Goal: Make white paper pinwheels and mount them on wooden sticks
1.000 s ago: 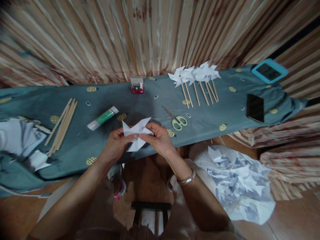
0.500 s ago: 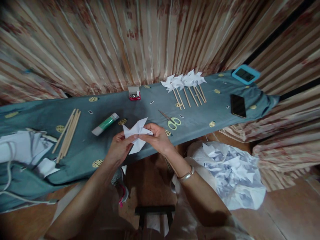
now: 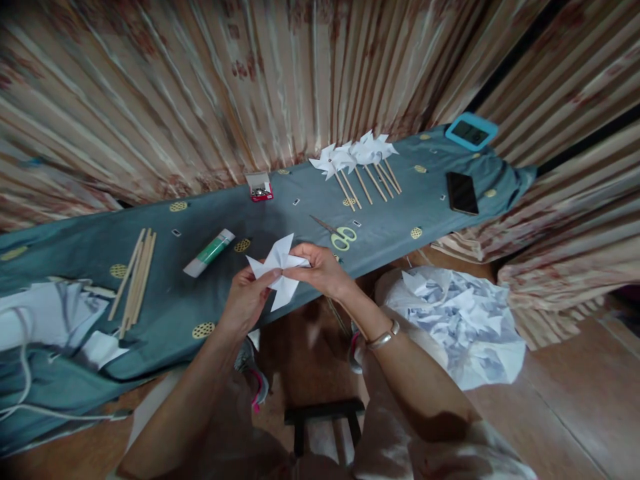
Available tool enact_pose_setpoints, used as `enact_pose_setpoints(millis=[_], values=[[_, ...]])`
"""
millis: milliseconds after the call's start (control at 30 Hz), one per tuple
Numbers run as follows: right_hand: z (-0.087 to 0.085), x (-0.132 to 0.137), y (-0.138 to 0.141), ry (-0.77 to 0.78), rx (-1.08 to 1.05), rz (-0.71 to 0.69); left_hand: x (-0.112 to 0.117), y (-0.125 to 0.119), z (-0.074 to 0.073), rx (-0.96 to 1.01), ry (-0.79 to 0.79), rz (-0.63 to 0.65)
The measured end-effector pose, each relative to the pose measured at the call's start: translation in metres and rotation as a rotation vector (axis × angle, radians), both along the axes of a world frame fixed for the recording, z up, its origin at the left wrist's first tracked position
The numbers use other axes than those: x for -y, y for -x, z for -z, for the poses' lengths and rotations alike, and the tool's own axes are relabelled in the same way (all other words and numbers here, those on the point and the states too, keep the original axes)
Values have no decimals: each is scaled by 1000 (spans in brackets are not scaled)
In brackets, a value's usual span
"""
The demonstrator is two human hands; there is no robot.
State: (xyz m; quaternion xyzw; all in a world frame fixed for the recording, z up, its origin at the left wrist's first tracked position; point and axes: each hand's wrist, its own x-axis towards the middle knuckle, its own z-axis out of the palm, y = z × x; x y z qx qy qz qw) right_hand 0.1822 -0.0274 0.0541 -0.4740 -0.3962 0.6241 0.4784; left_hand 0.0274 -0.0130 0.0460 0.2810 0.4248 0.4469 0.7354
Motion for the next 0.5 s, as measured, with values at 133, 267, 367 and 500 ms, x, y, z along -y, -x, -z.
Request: enact_pose_setpoints(millis=[133, 267, 367, 500], values=[[0, 1, 0, 21, -14, 9, -1, -1, 0, -9, -5, -6], [-2, -2, 2, 22, -20, 9, -2, -1, -1, -7, -9, -36], [-4, -6, 4, -6, -25, 26, -3, -1, -3, 0, -13, -48], [-6, -11, 7, -26, -35, 63, -3, 0, -4, 4, -23, -60]])
